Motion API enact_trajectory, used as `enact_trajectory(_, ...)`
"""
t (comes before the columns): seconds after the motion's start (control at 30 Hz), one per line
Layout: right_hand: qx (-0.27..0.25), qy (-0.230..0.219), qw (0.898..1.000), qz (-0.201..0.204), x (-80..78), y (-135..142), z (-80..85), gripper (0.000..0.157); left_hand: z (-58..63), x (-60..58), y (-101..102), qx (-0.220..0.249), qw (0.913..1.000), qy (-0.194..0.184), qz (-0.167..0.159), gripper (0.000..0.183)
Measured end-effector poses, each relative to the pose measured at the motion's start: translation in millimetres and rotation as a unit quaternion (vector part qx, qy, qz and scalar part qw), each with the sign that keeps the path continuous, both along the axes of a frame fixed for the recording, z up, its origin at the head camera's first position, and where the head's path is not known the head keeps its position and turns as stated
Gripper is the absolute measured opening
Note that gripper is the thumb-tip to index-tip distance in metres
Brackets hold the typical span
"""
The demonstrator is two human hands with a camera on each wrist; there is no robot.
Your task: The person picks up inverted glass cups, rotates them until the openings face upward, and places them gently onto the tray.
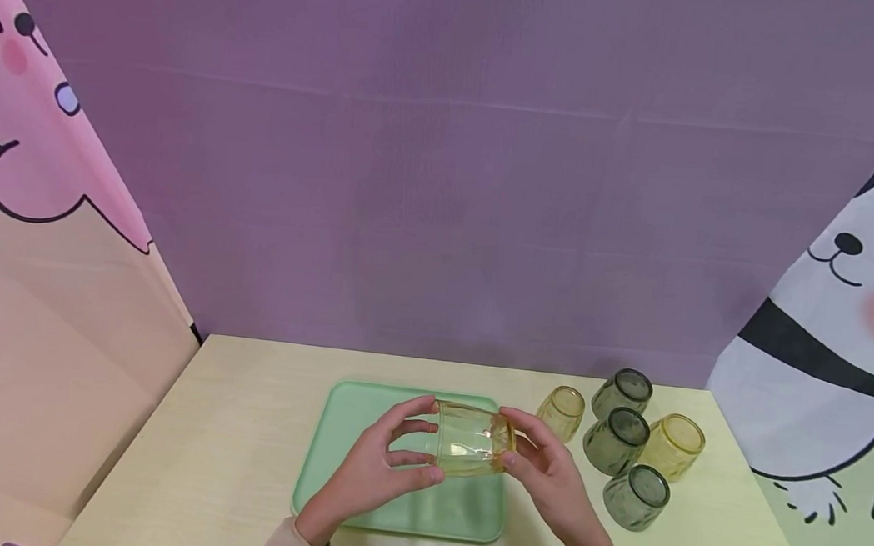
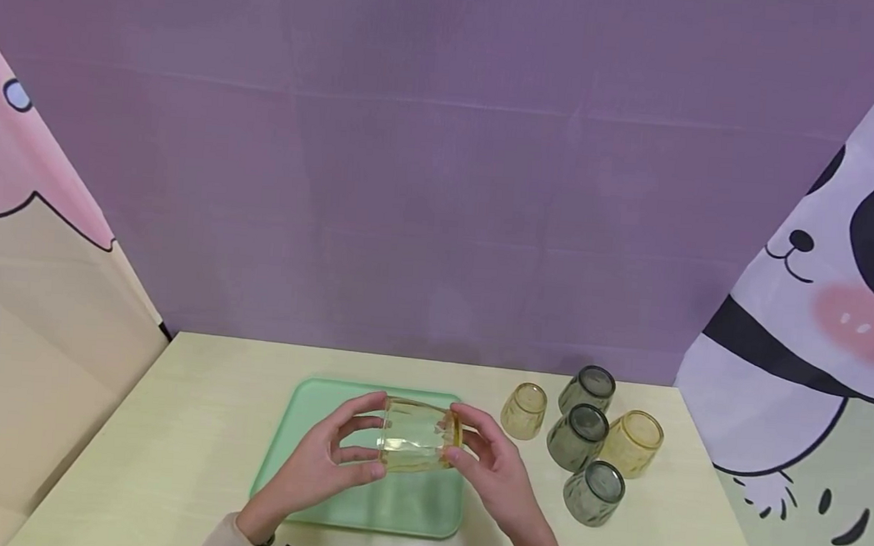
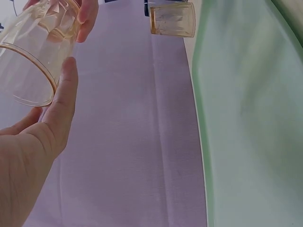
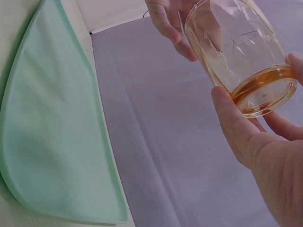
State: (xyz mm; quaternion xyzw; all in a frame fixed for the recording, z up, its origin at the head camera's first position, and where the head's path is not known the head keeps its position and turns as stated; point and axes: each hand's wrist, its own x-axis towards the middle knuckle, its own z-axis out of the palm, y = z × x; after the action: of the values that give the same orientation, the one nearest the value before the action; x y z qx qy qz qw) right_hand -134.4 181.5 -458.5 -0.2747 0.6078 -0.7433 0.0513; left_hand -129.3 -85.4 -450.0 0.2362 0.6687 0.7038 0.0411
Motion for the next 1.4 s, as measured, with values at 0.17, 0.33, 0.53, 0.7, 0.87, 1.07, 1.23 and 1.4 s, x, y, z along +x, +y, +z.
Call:
enact_trajectory(0.17,0.001,0.002,1.0,-0.002,0.6,-2,0.0,0.048,-0.1,-0.4,1,0.004,1.0,0.006,0.003,0.074)
enact_trajectory(0.33,0.004,0.007,1.0,-0.004,-0.1,-2,-0.1,0.049,0.8,0.1,1,0.002,0.9999,0.011,0.008,0.074)
enact_trajectory(0.53,0.01,0.013,1.0,-0.009,-0.1,-2,0.4,0.05,0.3,-0.9,1,0.006,0.9997,0.022,0.011,0.074)
enact_trajectory(0.7,0.011,0.022,1.0,-0.007,-0.3,-2,0.9,0.05,0.6,-2.4,0,0.01,0.9995,0.024,0.018,0.073)
enact_trajectory(0.87,0.032,0.04,0.998,-0.026,-0.5,-2,2.6,0.05,1.4,-4.3,-1,0.001,0.999,0.035,0.028,0.071)
enact_trajectory(1.07,0.082,0.074,0.991,-0.069,0.0,1,9.8,0.05,6.9,-6.2,-8,-0.048,0.9957,0.045,0.066,0.072)
enact_trajectory(1.23,0.122,0.091,0.983,-0.101,0.3,5,13.6,0.051,13.9,-7.3,-16,-0.094,0.9902,0.012,0.102,0.075)
enact_trajectory(1.4,0.187,0.112,0.966,-0.138,-1.3,9,14.6,0.052,17.1,-8.2,-23,-0.131,0.9826,-0.011,0.131,0.077)
